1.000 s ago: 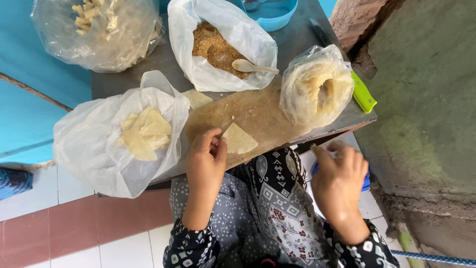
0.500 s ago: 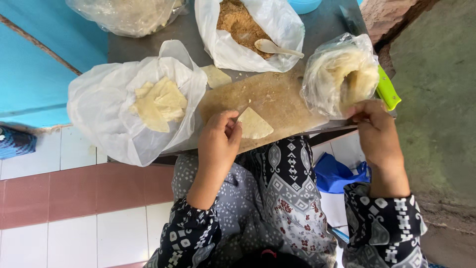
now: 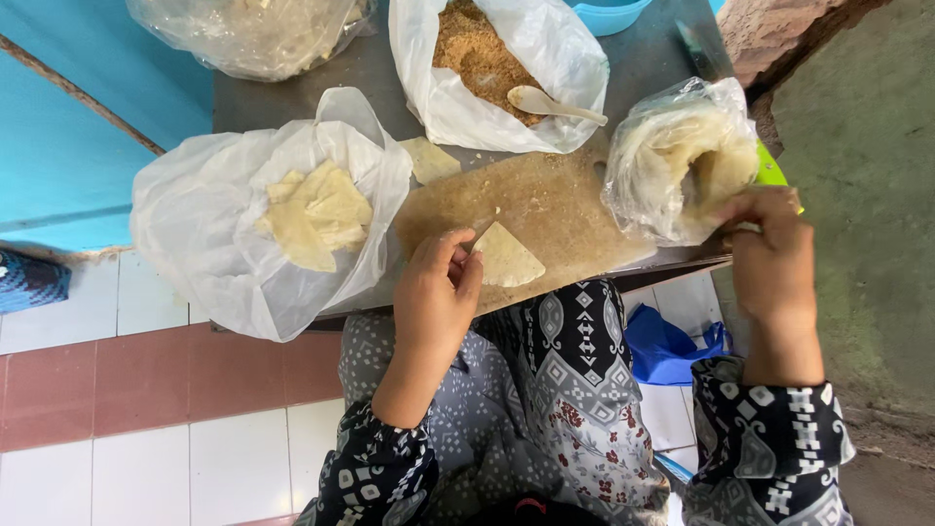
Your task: The person sits at a small table and fills triangular pastry wrappers with a brown filling, scooping the filling with a spoon from a plastic bag onto each wrapper. They fold each wrapper over the filling by hand and place the folded pastries into a plastic bag, repeating the cycle.
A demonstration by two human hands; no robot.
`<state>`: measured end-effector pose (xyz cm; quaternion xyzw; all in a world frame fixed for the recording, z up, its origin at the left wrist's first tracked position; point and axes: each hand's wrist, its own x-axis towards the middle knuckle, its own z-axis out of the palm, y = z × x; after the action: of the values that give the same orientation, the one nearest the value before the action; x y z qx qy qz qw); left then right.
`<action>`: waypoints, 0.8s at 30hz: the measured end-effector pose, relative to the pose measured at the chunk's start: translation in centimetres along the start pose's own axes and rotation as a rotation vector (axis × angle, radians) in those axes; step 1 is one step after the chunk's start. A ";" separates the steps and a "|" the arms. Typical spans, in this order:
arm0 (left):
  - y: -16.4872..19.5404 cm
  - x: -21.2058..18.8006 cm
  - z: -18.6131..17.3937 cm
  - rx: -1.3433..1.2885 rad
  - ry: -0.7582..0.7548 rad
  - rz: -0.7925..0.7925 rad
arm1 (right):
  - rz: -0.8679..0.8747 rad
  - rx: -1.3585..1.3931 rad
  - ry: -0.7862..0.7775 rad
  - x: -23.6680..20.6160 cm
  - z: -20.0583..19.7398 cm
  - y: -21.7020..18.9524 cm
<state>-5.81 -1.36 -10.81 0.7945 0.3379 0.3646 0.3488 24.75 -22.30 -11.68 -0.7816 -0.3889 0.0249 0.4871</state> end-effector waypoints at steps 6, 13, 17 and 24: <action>0.0 0.2 -0.1 0.011 0.023 0.026 | 0.043 0.458 0.122 -0.9 0.6 -5.6; 0.1 1.0 0.0 -0.003 0.016 -0.021 | -0.540 -0.334 -0.240 -0.8 10.2 -14.3; 0.1 1.4 -0.4 -0.011 -0.004 -0.049 | -0.724 -0.655 -0.328 -0.2 12.6 -15.1; -0.1 1.7 -0.8 0.010 -0.007 0.009 | -0.784 -0.870 -0.389 0.4 13.0 -15.5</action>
<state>-5.64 0.30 -9.87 0.7991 0.3349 0.3618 0.3442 10.53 -8.93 -6.23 -0.6885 -0.7037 -0.1748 0.0165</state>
